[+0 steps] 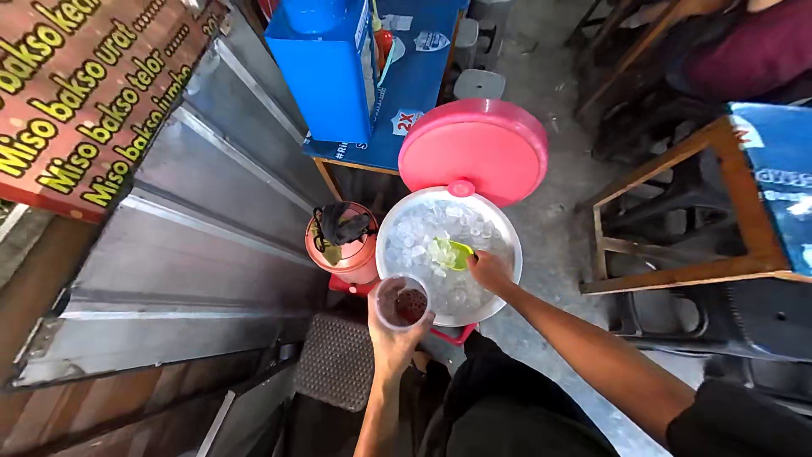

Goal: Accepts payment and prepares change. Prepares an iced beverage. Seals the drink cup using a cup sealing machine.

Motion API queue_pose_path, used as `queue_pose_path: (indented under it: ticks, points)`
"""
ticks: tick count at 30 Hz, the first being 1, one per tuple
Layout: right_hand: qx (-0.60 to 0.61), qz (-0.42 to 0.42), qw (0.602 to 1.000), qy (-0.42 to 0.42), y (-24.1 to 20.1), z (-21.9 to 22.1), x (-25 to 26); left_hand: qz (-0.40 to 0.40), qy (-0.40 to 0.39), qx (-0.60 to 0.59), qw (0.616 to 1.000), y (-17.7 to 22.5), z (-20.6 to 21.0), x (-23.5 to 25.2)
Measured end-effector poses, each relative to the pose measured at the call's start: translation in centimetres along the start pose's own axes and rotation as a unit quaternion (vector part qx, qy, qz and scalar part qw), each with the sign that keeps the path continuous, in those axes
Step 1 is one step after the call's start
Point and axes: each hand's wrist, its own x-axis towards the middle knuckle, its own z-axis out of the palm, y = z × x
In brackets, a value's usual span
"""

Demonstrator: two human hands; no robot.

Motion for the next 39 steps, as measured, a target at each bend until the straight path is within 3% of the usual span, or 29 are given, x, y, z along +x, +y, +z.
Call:
queue_pose_path:
  ticks: [5, 9, 13, 15, 18, 21, 23, 26, 29, 31, 34, 36, 39]
  points:
    - [0.137, -0.045, 0.989, -0.020, 0.7, 0.5, 1.7, -0.046, 0.021, 0.099, 0.994, -2.5, 1.6, 2.4]
    - [0.321, -0.096, 0.942, 0.019, 2.6, 1.5, 1.4, -0.076, 0.049, 0.141, 0.986, -4.0, 2.2, 3.4]
    - [0.382, -0.144, 0.912, 0.051, 4.0, -2.7, -1.5, -0.095, 0.031, 0.216, 0.971, -4.6, 3.2, 3.8]
    - [0.316, -0.189, 0.929, 0.041, 4.5, -7.2, -2.7, -0.106, 0.007, 0.262, 0.959, -4.4, 4.3, 4.1]
    - [0.101, -0.254, 0.962, -0.013, 3.2, -15.0, -4.4, -0.112, -0.056, 0.306, 0.944, -4.0, 6.3, 4.5]
    - [-0.124, -0.264, 0.954, -0.074, -1.0, -19.6, -6.7, -0.102, -0.093, 0.324, 0.936, -3.8, 8.4, 4.7]
    - [-0.206, -0.265, 0.938, -0.091, -3.4, -20.4, -8.0, -0.082, -0.108, 0.291, 0.947, -4.2, 9.1, 4.6]
    - [-0.253, -0.277, 0.923, -0.086, -5.0, -21.6, -10.3, -0.067, -0.104, 0.252, 0.960, -4.9, 9.5, 4.3]
    - [-0.231, -0.283, 0.931, 0.020, -3.0, -24.0, -12.0, -0.078, -0.074, 0.211, 0.971, -5.7, 8.8, 3.8]
    - [-0.221, -0.242, 0.942, 0.065, -1.4, -24.8, -11.5, -0.077, -0.045, 0.171, 0.981, -6.2, 8.0, 3.1]
    - [-0.178, -0.118, 0.977, 0.015, -1.2, -20.5, -5.9, -0.082, -0.011, 0.145, 0.986, -5.5, 7.1, 1.9]
    - [-0.125, -0.057, 0.990, -0.015, -1.5, -13.3, -0.7, -0.087, 0.004, 0.142, 0.986, -4.6, 6.6, 1.2]
    - [-0.063, -0.040, 0.997, -0.012, -2.5, -4.0, 3.7, -0.081, 0.017, 0.147, 0.986, -3.3, 6.0, 0.7]
